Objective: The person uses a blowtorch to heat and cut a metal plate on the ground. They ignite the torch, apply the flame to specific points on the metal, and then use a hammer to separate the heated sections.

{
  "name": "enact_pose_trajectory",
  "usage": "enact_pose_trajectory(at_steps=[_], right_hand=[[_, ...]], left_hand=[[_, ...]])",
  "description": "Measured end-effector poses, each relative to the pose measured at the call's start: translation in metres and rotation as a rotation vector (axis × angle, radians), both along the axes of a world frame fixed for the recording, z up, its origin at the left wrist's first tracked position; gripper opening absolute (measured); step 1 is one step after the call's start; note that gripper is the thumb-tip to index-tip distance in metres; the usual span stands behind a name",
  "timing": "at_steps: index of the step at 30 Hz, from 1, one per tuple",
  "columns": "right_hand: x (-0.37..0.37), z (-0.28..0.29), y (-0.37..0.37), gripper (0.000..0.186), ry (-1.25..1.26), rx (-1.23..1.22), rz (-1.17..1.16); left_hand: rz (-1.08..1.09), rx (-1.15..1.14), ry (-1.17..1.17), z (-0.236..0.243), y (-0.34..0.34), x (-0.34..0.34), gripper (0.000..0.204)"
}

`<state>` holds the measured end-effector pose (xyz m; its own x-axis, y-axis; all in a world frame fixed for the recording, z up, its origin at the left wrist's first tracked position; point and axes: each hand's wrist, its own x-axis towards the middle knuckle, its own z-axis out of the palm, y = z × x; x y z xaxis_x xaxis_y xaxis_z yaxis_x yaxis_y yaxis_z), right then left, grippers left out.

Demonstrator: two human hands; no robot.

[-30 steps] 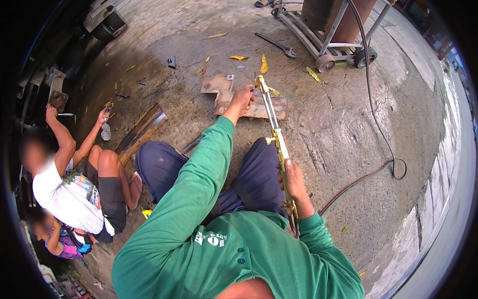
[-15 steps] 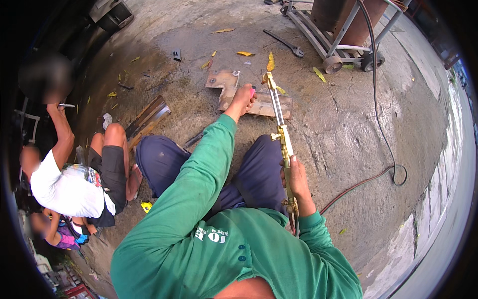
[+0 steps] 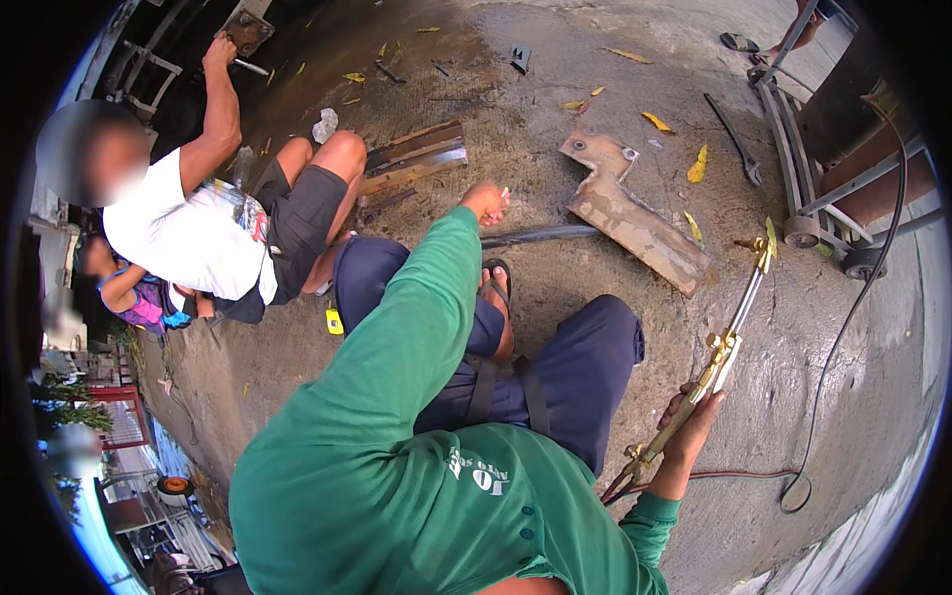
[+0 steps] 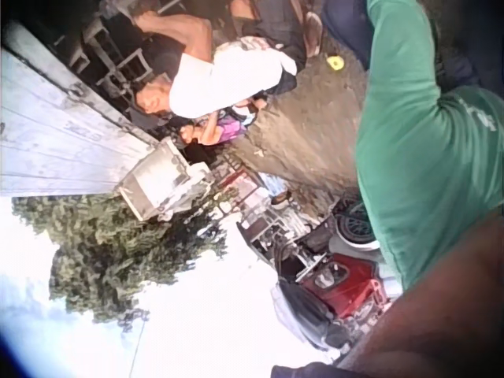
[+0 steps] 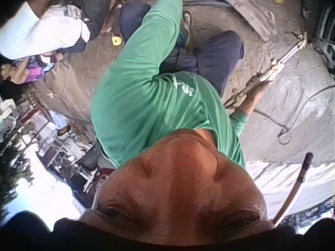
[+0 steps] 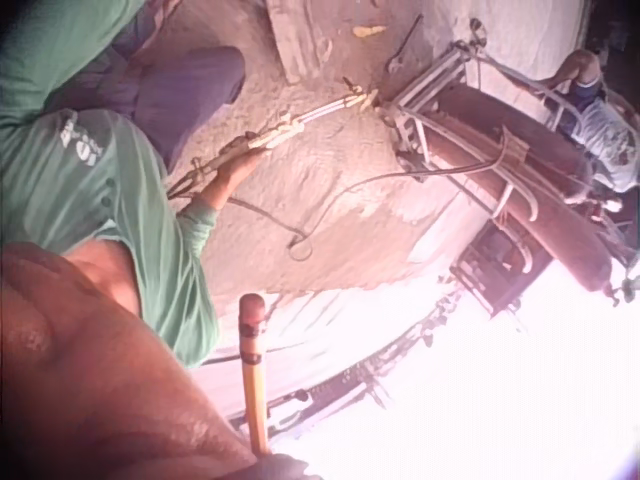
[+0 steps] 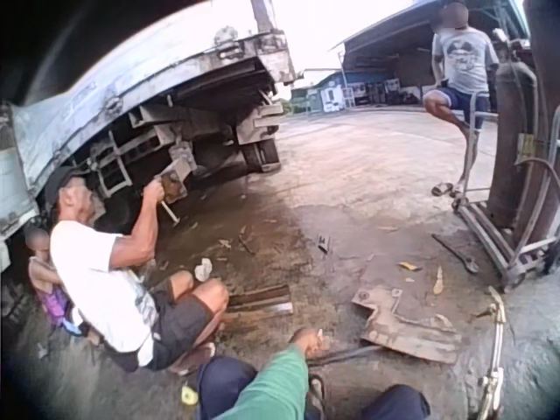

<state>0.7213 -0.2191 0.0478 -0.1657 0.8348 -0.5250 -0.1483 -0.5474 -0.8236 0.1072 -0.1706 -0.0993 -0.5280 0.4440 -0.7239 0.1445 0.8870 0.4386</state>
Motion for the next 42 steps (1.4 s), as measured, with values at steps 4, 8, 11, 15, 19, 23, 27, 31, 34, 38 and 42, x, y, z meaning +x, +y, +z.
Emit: enact_pose_trajectory(at_steps=[4, 8, 11, 15, 19, 23, 27, 31, 34, 38, 42], right_hand=[[0.016, 0.001, 0.006, 0.071, -0.114, -0.038, -0.094], [-0.006, -0.011, 0.013, 0.071, -0.107, -0.064, -0.079], [-0.025, -0.02, 0.028, 0.071, -0.138, -0.077, -0.06], [-0.057, -0.013, 0.048, 0.069, -0.182, -0.096, -0.107], [-0.071, -0.009, 0.065, 0.069, -0.167, -0.087, -0.105], [-0.068, 0.002, 0.081, 0.074, -0.13, -0.118, -0.102], [-0.081, 0.016, 0.109, 0.081, -0.005, -0.097, 0.054], [-0.082, 0.03, 0.117, 0.088, 0.089, -0.086, 0.089], [-0.089, 0.05, 0.116, 0.089, 0.138, -0.059, 0.119], [-0.096, 0.075, 0.118, 0.091, 0.322, -0.001, 0.149], [-0.111, 0.085, 0.126, 0.09, 0.563, -0.039, 0.239]], left_hand=[[-0.754, -0.233, 0.639, 0.111, 0.027, -0.08, 0.058], [-0.574, -0.234, 0.527, 0.14, -0.039, -0.196, 0.041], [-0.437, 0.052, 0.223, 0.078, -0.11, -0.194, 0.019], [-0.254, 0.014, 0.009, -0.03, -0.176, -0.118, 0.015], [-0.245, 0.005, 0.446, -0.075, -0.214, -0.106, 0.021], [-0.15, 0.148, 0.698, -0.064, -0.181, -0.089, 0.059], [-0.273, 0.278, 0.155, 0.005, -0.139, -0.064, 0.047], [-0.895, 0.51, -0.092, 0.208, -0.013, 0.038, 0.036], [-1.414, 0.699, -0.072, 0.282, 0.036, 0.139, 0.045], [-1.698, 0.396, -0.021, 0.297, 0.054, 0.281, 0.055], [-1.251, 0.327, -0.724, 0.227, -0.01, 0.335, 0.06]])
